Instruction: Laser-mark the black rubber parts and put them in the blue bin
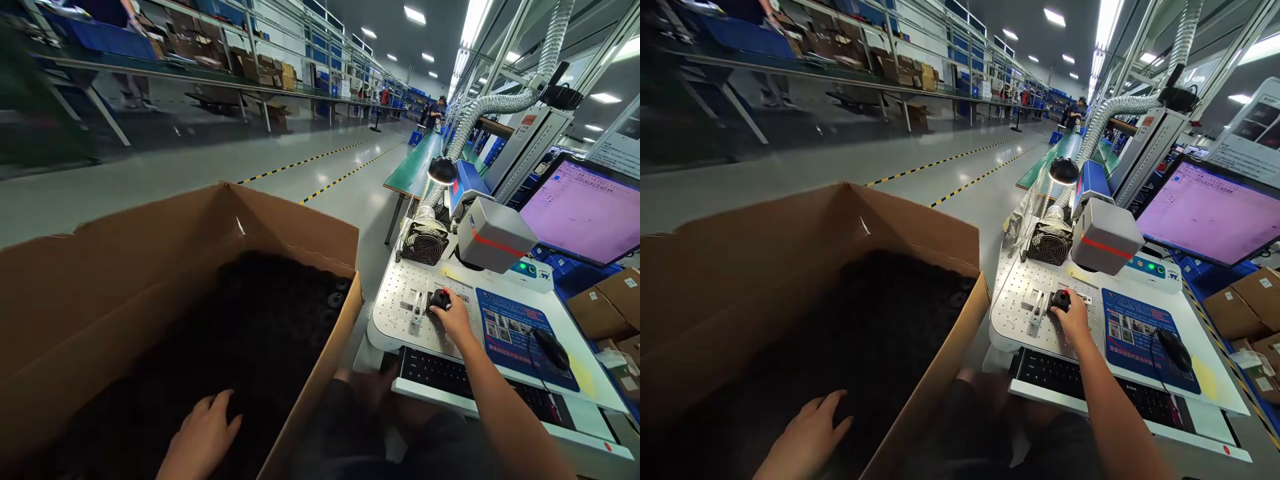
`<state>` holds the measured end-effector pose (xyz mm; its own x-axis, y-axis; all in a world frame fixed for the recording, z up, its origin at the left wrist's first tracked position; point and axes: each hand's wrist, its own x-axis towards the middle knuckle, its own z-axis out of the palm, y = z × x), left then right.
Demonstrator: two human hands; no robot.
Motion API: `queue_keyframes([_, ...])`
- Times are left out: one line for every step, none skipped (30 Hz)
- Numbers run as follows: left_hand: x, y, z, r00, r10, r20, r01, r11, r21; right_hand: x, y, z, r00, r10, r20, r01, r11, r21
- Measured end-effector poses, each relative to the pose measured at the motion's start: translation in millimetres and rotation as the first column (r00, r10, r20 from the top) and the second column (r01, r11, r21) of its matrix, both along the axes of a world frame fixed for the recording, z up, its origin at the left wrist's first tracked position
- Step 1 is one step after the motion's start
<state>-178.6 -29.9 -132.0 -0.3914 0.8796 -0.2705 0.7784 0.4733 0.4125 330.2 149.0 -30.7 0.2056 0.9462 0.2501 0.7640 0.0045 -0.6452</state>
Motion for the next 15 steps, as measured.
queue_keyframes([1.1,0.5,2.6,1.000,-0.008,-0.014,0.008,0.999,-0.036,-0.4,-0.5,-0.1,1.000,-0.001,-0.003,0.001,1.000,0.000])
queue_keyframes([2.5,1.0,5.0,0.999,-0.012,-0.031,0.010,0.997,-0.070,-0.7,-1.1,-0.2,1.000,-0.003,-0.001,0.003,1.000,-0.003])
queue_keyframes([3.7,1.7,6.8,0.999,-0.010,-0.041,0.006,0.995,-0.097,-0.7,-1.8,-0.2,1.000,-0.003,0.004,0.003,1.000,-0.005])
queue_keyframes([4.3,2.4,7.7,0.999,-0.002,-0.039,-0.002,0.994,-0.108,-0.3,-2.8,-0.3,1.000,0.000,0.011,0.000,1.000,-0.001])
queue_keyframes([4.2,3.2,7.5,1.000,0.004,-0.024,-0.007,0.994,-0.107,0.5,-4.3,-0.8,1.000,0.004,0.017,-0.004,1.000,0.011])
queue_keyframes([3.2,4.0,6.3,1.000,0.012,-0.002,-0.012,0.995,-0.101,1.6,-6.2,-1.8,1.000,0.006,0.021,-0.006,1.000,0.026])
queue_keyframes([1.5,4.6,4.3,1.000,0.024,0.021,-0.022,0.996,-0.091,2.9,-8.8,-3.3,1.000,0.000,0.020,-0.001,0.999,0.041])
queue_keyframes([-0.8,5.1,1.8,0.999,0.038,0.038,-0.035,0.996,-0.080,4.2,-11.9,-5.3,1.000,-0.017,0.015,0.016,0.999,0.050])
queue_keyframes([-3.2,5.4,-0.7,0.997,0.055,0.048,-0.051,0.996,-0.073,5.3,-15.3,-7.8,0.999,-0.046,0.010,0.045,0.998,0.051])
queue_keyframes([-5.4,5.5,-3.0,0.996,0.074,0.056,-0.070,0.995,-0.074,6.1,-18.8,-10.5,0.996,-0.083,0.013,0.083,0.996,0.043])
queue_keyframes([-7.1,5.4,-4.6,0.993,0.095,0.068,-0.090,0.992,-0.085,6.4,-22.1,-13.4,0.992,-0.122,0.029,0.121,0.992,0.031])
queue_keyframes([-8.1,5.3,-5.5,0.990,0.114,0.083,-0.105,0.989,-0.100,6.2,-24.9,-16.2,0.987,-0.152,0.056,0.151,0.988,0.021])
queue_keyframes([-8.5,5.2,-5.9,0.987,0.125,0.098,-0.113,0.987,-0.115,5.5,-27.1,-18.7,0.981,-0.173,0.089,0.172,0.985,0.015])
queue_keyframes([-8.3,5.2,-5.9,0.986,0.127,0.108,-0.113,0.985,-0.128,4.4,-28.5,-20.7,0.975,-0.184,0.121,0.184,0.983,0.011])
queue_keyframes([-7.9,5.3,-5.9,0.986,0.121,0.112,-0.105,0.985,-0.135,3.2,-29.1,-22.2,0.971,-0.188,0.147,0.189,0.982,0.009])
